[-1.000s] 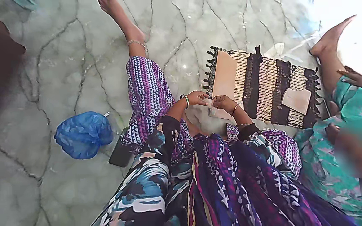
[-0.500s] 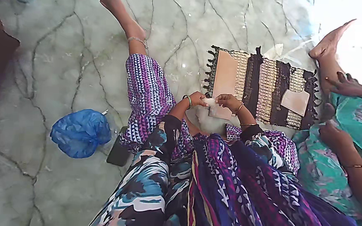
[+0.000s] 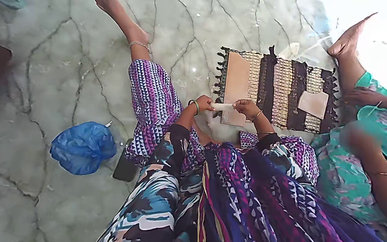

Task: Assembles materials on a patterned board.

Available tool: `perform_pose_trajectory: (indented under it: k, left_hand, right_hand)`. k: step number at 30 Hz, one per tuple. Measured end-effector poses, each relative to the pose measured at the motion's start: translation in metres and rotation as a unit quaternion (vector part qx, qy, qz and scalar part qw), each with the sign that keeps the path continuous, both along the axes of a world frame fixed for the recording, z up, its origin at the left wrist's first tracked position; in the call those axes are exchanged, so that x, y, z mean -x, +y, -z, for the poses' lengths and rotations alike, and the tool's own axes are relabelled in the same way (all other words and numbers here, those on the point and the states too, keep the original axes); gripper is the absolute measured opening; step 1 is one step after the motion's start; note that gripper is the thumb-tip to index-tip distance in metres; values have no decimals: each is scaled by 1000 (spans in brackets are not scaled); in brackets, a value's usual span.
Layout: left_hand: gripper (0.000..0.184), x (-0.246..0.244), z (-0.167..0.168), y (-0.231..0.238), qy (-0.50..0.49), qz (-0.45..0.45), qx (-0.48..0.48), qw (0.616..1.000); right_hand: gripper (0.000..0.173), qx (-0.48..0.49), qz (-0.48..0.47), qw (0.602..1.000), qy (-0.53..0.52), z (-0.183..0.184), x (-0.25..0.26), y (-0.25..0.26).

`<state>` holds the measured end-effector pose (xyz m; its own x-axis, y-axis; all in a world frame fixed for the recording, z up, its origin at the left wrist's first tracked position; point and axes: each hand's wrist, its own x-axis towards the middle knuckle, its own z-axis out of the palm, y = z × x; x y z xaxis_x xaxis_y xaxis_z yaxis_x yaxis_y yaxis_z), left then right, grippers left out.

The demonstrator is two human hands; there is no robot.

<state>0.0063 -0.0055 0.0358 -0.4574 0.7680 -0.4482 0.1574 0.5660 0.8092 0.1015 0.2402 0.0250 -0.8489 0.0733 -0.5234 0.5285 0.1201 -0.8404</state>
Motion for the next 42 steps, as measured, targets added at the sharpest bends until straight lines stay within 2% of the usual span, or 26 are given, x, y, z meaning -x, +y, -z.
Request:
perform_pose_trajectory:
  k: [1,2,5,7,8,11,14,18,24,30,32,34,35,36,38,40,42]
  left_hand:
    - [31,9,24,0,17,11,-1,1000]
    - [33,16,32,0,27,8,29,999]
    - [37,25,23,-8,55,-95,142,984]
    - [35,26,17,-13,69,-161,173,969]
    - [33,25,15,-12,71,-162,173,969]
    - [31,20,15,-4,48,-102,126,986]
    - [27,11,21,8,-17,-66,67,995]
    - [26,7,20,11,-27,-22,68,997]
    - [26,7,19,10,-14,-8,68,998]
    - [28,12,26,9,15,-1,96,995]
    - [39,12,26,8,37,-30,134,990]
    - [70,10,25,8,57,-100,150,982]
    - [78,8,20,9,71,-137,138,978]
    - [79,5,13,12,83,-167,112,976]
    - [63,-7,1,23,91,-198,21,976]
    - [44,-25,0,35,55,-195,-82,976]
    - [37,-51,8,38,-4,-185,-175,967]
  right_hand:
    - [18,9,8,1000,1,2,-1,4]
    - [18,16,18,1000,1,2,-2,8]
    - [18,17,30,999,-14,-4,-5,17]
    - [18,22,31,999,-22,-7,-9,23]
    - [18,23,32,999,-26,-8,-11,24]
    - [14,6,18,1000,-24,-10,-11,21]
    - [10,4,-25,999,29,-7,-11,12]
    - [5,27,-41,995,82,-2,1,-17]
    - [11,-27,-10,995,92,12,12,-36]
    - [20,22,72,991,112,11,3,-6]
    - [18,23,76,992,96,5,-3,7]
    - [16,18,64,995,69,-2,-10,16]
    - [16,16,62,996,55,-6,-12,19]
    - [16,16,60,997,42,-9,-15,20]
    - [16,20,47,998,21,-13,-20,21]
    - [14,28,26,999,8,-14,-24,21]
    - [14,43,19,999,11,-16,-26,16]
